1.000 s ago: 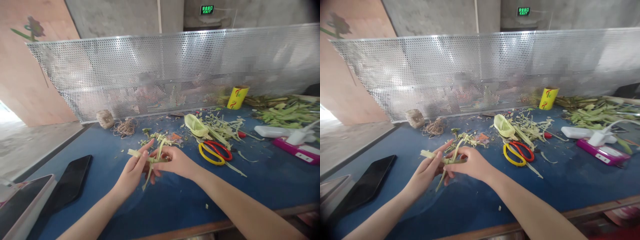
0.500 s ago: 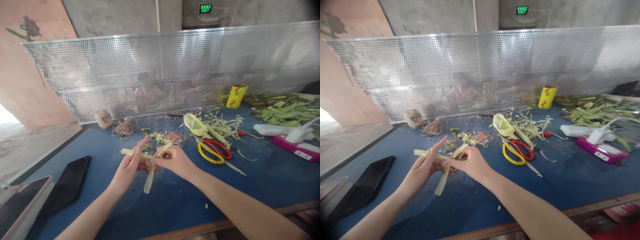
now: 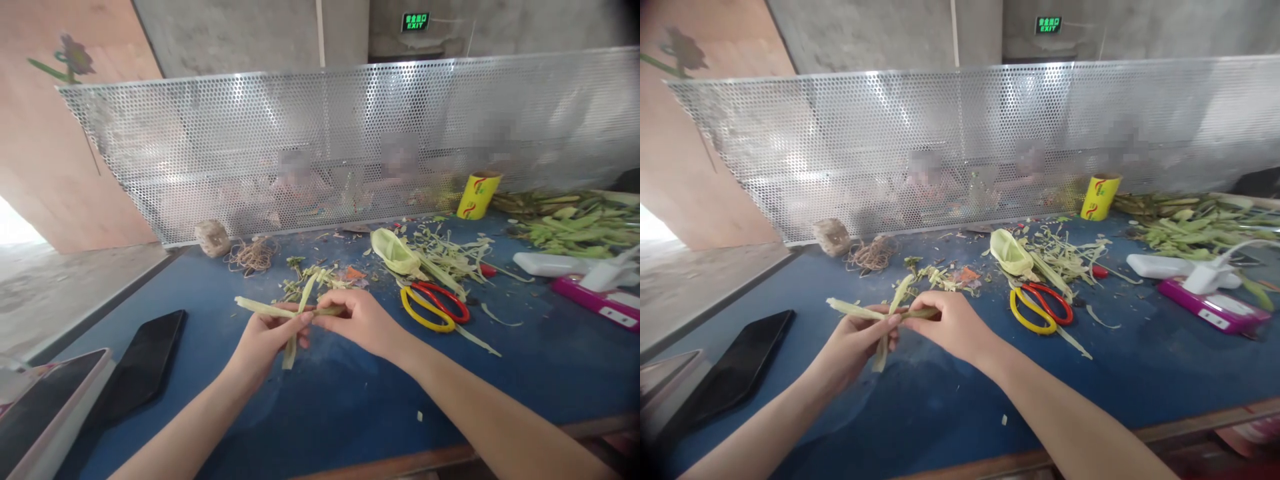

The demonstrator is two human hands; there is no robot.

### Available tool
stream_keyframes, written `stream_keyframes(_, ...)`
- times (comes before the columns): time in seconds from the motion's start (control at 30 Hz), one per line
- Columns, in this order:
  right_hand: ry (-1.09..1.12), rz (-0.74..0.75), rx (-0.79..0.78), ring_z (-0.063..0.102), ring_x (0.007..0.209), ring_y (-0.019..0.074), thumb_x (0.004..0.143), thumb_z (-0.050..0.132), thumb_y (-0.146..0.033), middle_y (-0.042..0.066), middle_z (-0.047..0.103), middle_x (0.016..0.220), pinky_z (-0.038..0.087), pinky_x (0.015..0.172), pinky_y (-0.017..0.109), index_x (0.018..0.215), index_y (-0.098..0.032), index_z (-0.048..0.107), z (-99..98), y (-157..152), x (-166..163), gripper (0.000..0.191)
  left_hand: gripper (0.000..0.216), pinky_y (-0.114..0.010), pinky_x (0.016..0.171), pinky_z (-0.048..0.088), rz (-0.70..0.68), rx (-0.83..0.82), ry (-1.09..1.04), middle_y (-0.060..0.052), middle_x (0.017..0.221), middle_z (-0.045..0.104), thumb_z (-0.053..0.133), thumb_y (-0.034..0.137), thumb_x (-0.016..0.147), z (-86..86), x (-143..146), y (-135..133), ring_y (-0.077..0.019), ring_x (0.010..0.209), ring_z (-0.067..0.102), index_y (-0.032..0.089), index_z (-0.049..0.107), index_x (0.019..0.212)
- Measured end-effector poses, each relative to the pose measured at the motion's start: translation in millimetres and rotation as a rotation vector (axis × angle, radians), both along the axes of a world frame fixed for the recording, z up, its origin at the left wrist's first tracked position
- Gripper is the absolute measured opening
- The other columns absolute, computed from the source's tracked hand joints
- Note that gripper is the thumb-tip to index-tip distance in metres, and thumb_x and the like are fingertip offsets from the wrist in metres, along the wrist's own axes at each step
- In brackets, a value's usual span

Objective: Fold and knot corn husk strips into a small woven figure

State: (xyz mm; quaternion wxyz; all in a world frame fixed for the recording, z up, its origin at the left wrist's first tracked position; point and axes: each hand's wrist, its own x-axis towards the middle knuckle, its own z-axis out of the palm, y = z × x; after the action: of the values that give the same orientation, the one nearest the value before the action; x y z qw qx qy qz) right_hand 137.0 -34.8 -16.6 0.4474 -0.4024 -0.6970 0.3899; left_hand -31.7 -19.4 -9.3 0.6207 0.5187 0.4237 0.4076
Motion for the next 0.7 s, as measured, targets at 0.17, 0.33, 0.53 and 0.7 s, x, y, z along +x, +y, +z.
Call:
stream_keyframes(0.17, -0.056, -0.06, -0.049, 0.047, 0.05, 0.0095, 0.073, 0.058, -0.031, -0.002, 0.053, 0.054, 0.035, 0.048, 0.022, 0.061, -0.017, 0.057, 10.4, -1, 8, 0.018, 0.019, -0.017, 0.042, 0.037, -0.009, 0.009, 0.068, 0.004, 0.045, 0.055, 0.075, 0.025, 0.059, 2.4, 3, -3, -0.0062, 0.04, 0.048, 0.013, 0.061, 0.062)
stream_keyframes(0.33, -0.065, -0.051, -0.089, 0.048, 0.048, 0.0086, 0.071, 0.061, -0.033, -0.002, 0.055, 0.052, 0.036, 0.048, 0.021, 0.062, -0.017, 0.059, 16.1, 4, 21, 0.018, 0.021, -0.018, 0.042, 0.033, -0.049, 0.029, 0.129, 0.003, 0.048, 0.056, 0.073, 0.029, 0.062, 5.7, -1, -2, -0.0047, 0.04, 0.042, 0.013, 0.058, 0.058)
stream_keyframes(0.53, -0.213, 0.159, -0.087, 0.059, 0.077, 0.0155, 0.078, 0.055, -0.037, 0.003, 0.066, 0.082, 0.044, 0.067, 0.026, 0.085, -0.019, 0.065, 16.4, 7, 27, 0.023, 0.037, -0.022, 0.05, 0.036, -0.118, 0.121, 0.105, -0.002, 0.054, 0.06, 0.053, 0.043, 0.077, 8.2, 0, -6, -0.0076, 0.045, 0.042, 0.01, 0.067, 0.071)
stream_keyframes(0.7, -0.165, 0.104, 0.021, 0.056, 0.089, 0.0172, 0.07, 0.064, -0.037, 0.002, 0.065, 0.094, 0.042, 0.078, 0.029, 0.091, -0.021, 0.064, 10.4, 1, 10, 0.027, 0.054, -0.021, 0.048, 0.032, -0.085, 0.14, 0.114, 0.003, 0.049, 0.056, 0.046, 0.044, 0.081, 8.6, 8, -11, -0.0084, 0.045, 0.04, 0.012, 0.046, 0.125)
